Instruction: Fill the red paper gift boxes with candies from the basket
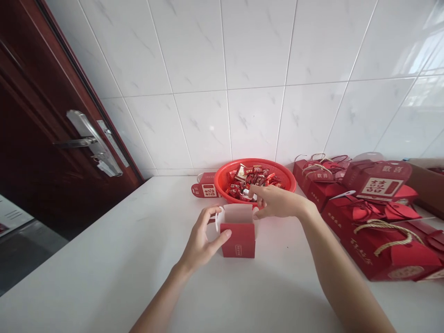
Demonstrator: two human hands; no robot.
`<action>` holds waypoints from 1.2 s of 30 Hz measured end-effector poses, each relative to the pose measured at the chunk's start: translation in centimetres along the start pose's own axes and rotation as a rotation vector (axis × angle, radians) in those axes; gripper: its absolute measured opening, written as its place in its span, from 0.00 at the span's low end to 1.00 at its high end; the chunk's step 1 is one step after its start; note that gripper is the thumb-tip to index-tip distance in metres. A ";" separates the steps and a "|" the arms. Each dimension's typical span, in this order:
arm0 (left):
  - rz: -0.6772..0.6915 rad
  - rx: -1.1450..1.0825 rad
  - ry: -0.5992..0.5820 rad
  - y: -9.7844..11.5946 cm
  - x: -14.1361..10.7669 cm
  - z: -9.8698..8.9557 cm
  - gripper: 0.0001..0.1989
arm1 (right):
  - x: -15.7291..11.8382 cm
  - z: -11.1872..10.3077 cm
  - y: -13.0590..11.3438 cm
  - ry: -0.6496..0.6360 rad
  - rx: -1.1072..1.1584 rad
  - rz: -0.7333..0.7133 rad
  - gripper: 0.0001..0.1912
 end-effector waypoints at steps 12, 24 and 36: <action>0.071 0.038 0.036 0.0 -0.2 1.1 0.21 | 0.3 1.7 -2.4 -0.277 -0.098 -0.136 0.19; 0.180 0.402 -0.037 1.8 -0.5 1.0 0.22 | 0.8 2.6 -2.2 -0.198 -0.103 -0.164 0.18; 0.157 0.066 -0.166 1.5 -0.7 0.6 0.16 | 0.8 3.1 -3.0 -0.232 -0.148 -0.161 0.29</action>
Point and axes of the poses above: each hand's wrist, its own x-axis towards the middle knuckle, its own z-axis out of the palm, y = z × x, the point moved 3 cm from there along x, towards the middle knuckle, and after that the axes turned 10 degrees about x, right-handed, at the moved point
